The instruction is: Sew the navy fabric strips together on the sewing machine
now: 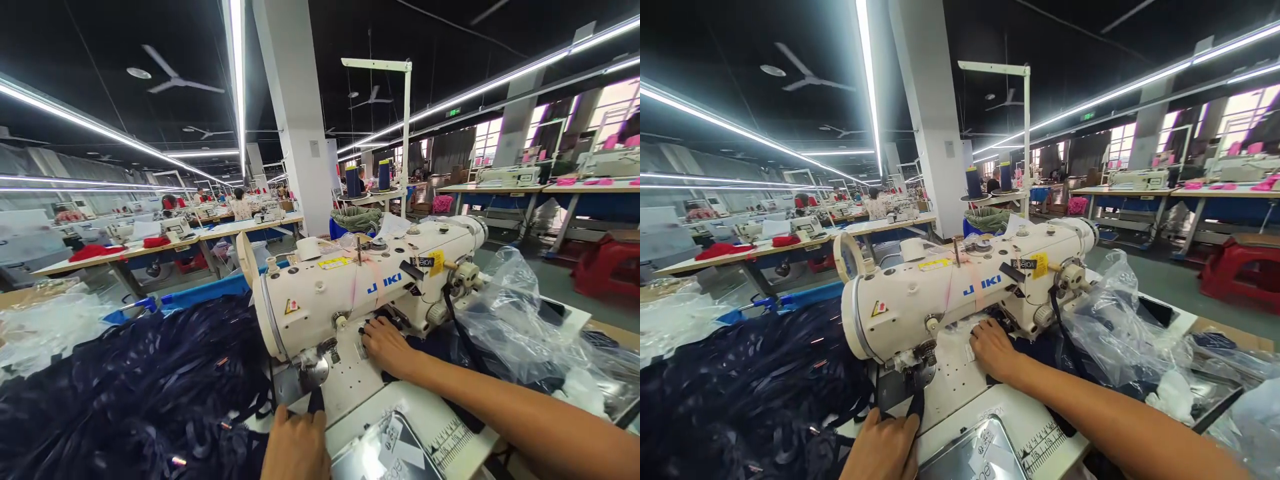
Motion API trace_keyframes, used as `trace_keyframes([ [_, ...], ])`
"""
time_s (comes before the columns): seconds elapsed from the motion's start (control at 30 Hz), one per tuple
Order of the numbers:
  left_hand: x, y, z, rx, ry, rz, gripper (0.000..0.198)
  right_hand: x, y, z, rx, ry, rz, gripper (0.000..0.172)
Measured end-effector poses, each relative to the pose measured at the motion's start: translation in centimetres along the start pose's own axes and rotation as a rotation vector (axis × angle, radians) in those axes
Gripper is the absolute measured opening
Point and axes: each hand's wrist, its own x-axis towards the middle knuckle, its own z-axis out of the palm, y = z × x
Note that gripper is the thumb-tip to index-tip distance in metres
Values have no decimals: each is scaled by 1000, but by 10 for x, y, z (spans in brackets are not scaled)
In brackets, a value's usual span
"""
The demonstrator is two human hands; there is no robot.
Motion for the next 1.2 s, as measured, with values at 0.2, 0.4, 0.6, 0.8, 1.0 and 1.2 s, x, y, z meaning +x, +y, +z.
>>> trace_keyframes([
  [0.2, 21, -5, 13, 0, 174, 76, 20, 10, -5, -1, -45, -50, -17, 15],
  [0.4, 9, -18, 25, -206, 210, 126, 26, 16, -12, -13, -19, -63, 39, 15],
  [0.6, -12, -23, 19, -331, 218, 126, 39, 15, -31, -15, 24, 53, -119, 12],
  [0.8, -13, -29, 25, -251, 213, 185, 39, 4, -3, -15, 70, 14, -23, 17],
  [1.0, -10, -22, 21, -285, 108, 87, 38, -15, -1, -23, 142, -68, 42, 7],
  [1.2, -13, -22, 16, -309, 8, 83, 44, -18, -12, -10, 214, -125, 141, 11],
])
